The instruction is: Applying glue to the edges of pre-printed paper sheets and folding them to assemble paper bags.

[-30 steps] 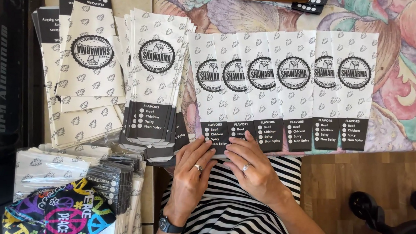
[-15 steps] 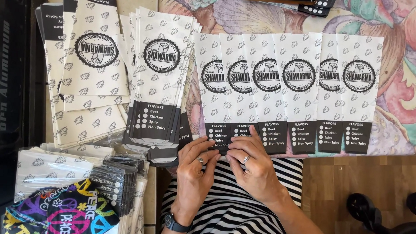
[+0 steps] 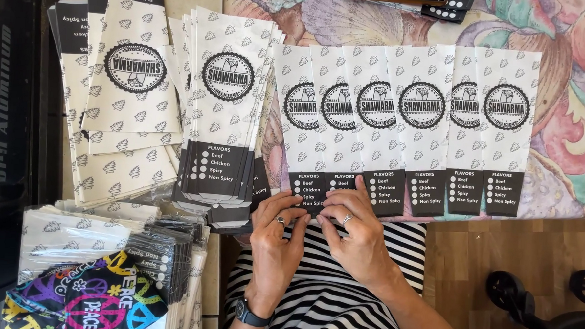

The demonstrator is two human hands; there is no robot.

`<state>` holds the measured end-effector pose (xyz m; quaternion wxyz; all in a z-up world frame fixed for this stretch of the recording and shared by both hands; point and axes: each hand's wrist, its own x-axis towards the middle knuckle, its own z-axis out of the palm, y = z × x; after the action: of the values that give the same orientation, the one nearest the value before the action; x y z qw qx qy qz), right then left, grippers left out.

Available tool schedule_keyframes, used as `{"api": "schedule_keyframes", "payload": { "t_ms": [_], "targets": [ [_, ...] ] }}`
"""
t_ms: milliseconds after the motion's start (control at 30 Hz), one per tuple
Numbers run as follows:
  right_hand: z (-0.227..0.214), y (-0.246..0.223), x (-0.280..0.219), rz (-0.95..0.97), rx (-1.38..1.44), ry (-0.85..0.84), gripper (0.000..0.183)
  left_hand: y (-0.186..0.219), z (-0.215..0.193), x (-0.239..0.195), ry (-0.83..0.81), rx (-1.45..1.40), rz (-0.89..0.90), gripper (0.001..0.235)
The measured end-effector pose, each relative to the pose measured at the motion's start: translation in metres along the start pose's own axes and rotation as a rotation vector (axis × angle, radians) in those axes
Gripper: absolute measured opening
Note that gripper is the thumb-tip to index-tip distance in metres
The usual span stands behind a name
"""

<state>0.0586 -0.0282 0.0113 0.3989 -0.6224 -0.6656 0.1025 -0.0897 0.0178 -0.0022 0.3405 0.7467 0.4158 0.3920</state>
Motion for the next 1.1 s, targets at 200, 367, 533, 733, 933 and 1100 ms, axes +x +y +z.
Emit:
{"api": "schedule_keyframes", "payload": {
  "t_ms": [200,367,533,733,933,1100],
  "targets": [
    [-0.001,0.005,-0.002,0.136,0.155,0.053,0.010,0.003,-0.002,0.006,0.015,-0.068,-0.106,0.013],
    [-0.004,0.005,0.000,0.135,0.192,0.022,0.013,0.002,-0.005,0.006,-0.022,-0.044,-0.077,0.024],
    [0.001,0.006,-0.003,0.122,0.146,0.047,0.013,-0.010,-0.010,0.020,0.111,0.259,0.036,0.020],
    [0.002,0.007,-0.007,0.077,0.121,0.043,0.012,-0.028,-0.034,0.053,0.098,0.726,-0.119,0.070],
    [0.002,0.011,-0.010,0.058,0.094,0.032,0.015,-0.030,-0.040,0.061,0.128,0.827,-0.176,0.058],
    [0.003,0.013,-0.011,0.044,0.094,0.037,0.013,-0.035,-0.039,0.063,0.133,0.930,-0.183,0.048]
  ]
}}
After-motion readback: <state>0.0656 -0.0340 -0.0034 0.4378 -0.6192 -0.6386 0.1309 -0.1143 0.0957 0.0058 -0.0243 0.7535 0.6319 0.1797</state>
